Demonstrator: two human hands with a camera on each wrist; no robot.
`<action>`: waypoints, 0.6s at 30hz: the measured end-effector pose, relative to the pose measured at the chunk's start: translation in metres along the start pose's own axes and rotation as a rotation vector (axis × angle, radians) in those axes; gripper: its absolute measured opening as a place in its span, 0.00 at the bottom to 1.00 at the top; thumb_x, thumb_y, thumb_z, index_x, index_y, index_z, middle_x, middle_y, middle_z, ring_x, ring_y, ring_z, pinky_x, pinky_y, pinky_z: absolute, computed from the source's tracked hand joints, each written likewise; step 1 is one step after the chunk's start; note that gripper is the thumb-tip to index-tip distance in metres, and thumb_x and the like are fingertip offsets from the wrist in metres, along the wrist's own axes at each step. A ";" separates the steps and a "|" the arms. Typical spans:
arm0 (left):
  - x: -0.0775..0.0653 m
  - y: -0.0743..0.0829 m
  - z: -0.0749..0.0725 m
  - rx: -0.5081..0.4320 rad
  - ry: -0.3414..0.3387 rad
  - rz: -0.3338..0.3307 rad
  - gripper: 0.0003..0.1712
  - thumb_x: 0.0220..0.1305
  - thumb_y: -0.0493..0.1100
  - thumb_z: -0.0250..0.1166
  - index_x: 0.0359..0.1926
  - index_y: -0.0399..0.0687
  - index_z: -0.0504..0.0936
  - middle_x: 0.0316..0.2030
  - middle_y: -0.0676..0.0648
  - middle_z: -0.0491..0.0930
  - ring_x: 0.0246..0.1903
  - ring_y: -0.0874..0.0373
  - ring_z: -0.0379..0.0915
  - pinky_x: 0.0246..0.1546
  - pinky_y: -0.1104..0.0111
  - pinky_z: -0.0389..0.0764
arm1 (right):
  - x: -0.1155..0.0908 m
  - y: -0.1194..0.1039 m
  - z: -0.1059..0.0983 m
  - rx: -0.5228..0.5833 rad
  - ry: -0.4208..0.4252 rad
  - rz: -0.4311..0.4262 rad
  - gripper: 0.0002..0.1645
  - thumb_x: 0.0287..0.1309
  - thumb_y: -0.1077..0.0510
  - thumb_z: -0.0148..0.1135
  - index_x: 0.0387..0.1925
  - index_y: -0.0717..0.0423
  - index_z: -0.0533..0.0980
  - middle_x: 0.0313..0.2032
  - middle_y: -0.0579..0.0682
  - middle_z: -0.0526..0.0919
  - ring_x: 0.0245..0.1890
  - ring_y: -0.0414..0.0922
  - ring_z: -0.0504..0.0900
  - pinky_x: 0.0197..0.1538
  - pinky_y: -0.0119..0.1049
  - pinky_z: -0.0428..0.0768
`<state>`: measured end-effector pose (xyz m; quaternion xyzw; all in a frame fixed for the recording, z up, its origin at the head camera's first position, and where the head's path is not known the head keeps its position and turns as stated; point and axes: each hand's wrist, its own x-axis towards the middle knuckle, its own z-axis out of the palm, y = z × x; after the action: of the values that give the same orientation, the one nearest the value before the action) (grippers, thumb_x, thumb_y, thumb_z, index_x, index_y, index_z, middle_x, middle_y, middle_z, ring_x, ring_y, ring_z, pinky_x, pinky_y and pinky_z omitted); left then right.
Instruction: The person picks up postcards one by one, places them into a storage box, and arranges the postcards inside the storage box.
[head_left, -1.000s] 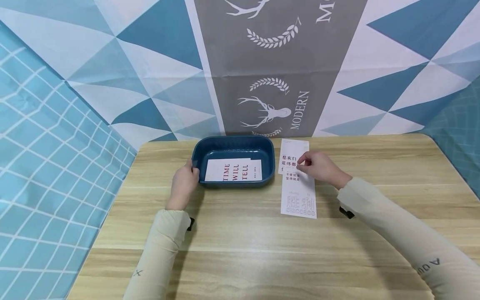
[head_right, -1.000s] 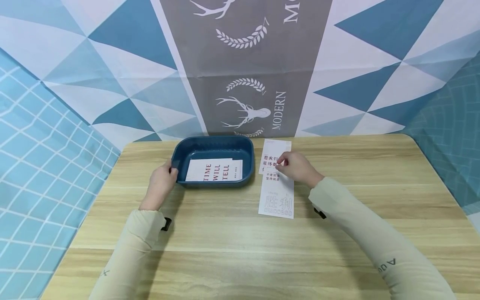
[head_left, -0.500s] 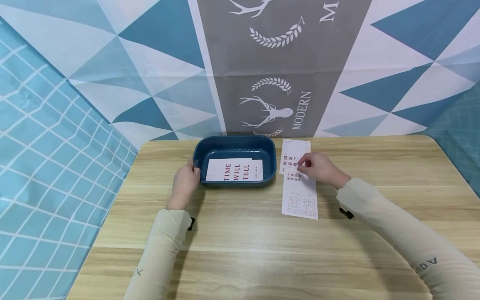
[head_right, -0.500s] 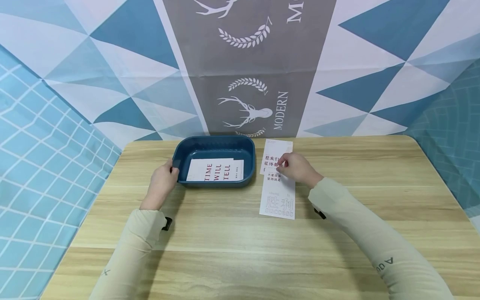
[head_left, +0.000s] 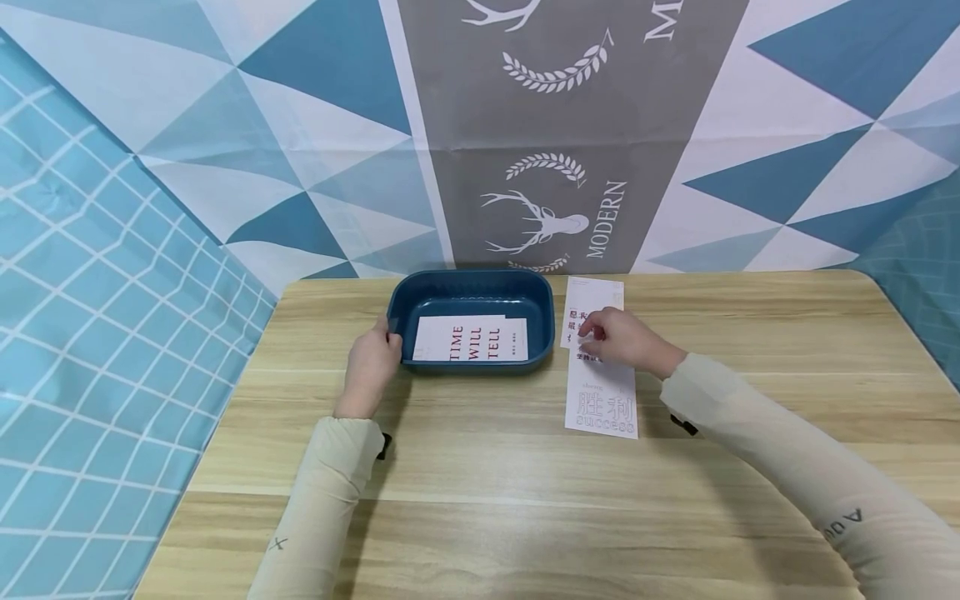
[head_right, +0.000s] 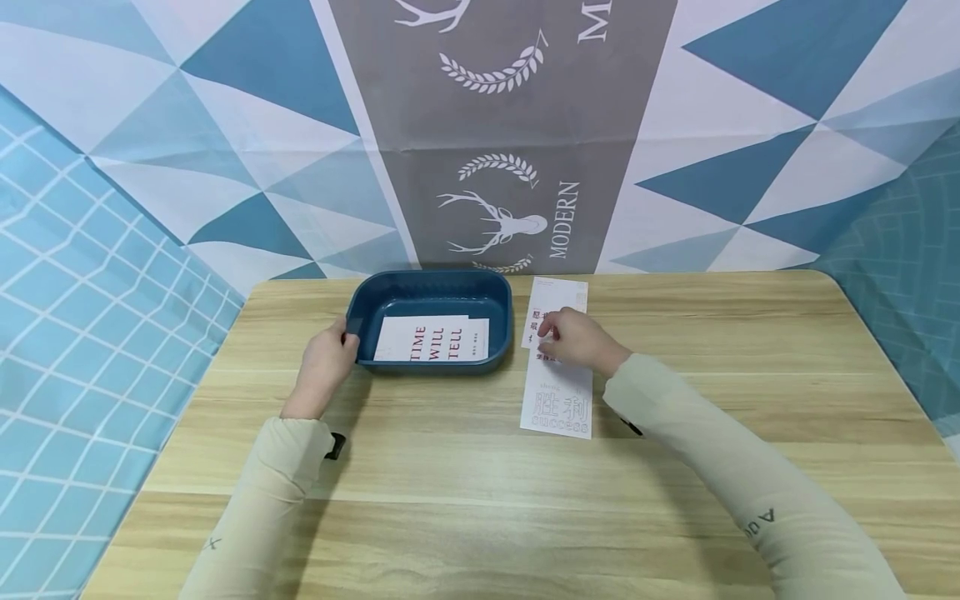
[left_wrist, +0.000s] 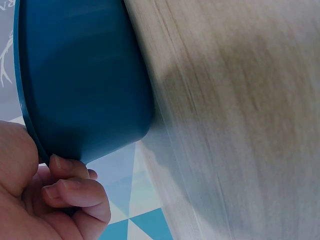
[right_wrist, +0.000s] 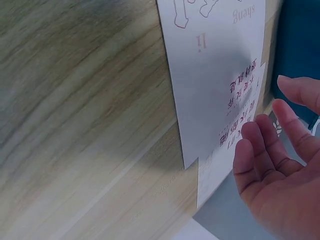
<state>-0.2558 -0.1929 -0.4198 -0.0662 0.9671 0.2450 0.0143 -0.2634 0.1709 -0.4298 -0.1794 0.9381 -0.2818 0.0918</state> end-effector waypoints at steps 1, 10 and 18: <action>0.000 0.000 0.000 0.002 0.001 0.001 0.28 0.67 0.40 0.43 0.66 0.34 0.62 0.40 0.31 0.78 0.29 0.47 0.68 0.30 0.60 0.70 | 0.000 0.000 0.001 -0.003 -0.004 0.002 0.12 0.50 0.61 0.62 0.37 0.64 0.78 0.23 0.50 0.72 0.28 0.45 0.69 0.31 0.33 0.66; 0.000 -0.001 0.001 0.005 0.015 0.009 0.26 0.67 0.40 0.44 0.64 0.35 0.64 0.34 0.33 0.77 0.27 0.47 0.69 0.28 0.62 0.69 | 0.002 -0.002 0.003 -0.012 0.002 -0.092 0.11 0.47 0.61 0.64 0.35 0.61 0.78 0.25 0.51 0.70 0.28 0.46 0.68 0.33 0.34 0.66; 0.000 -0.001 0.001 0.001 0.025 0.015 0.26 0.67 0.41 0.44 0.63 0.35 0.65 0.36 0.33 0.78 0.28 0.47 0.68 0.30 0.60 0.70 | 0.005 -0.008 0.008 -0.095 -0.095 -0.105 0.13 0.46 0.66 0.63 0.37 0.59 0.80 0.33 0.54 0.76 0.35 0.48 0.72 0.43 0.41 0.72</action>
<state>-0.2559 -0.1929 -0.4212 -0.0620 0.9679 0.2437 0.0003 -0.2636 0.1586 -0.4318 -0.2455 0.9343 -0.2325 0.1127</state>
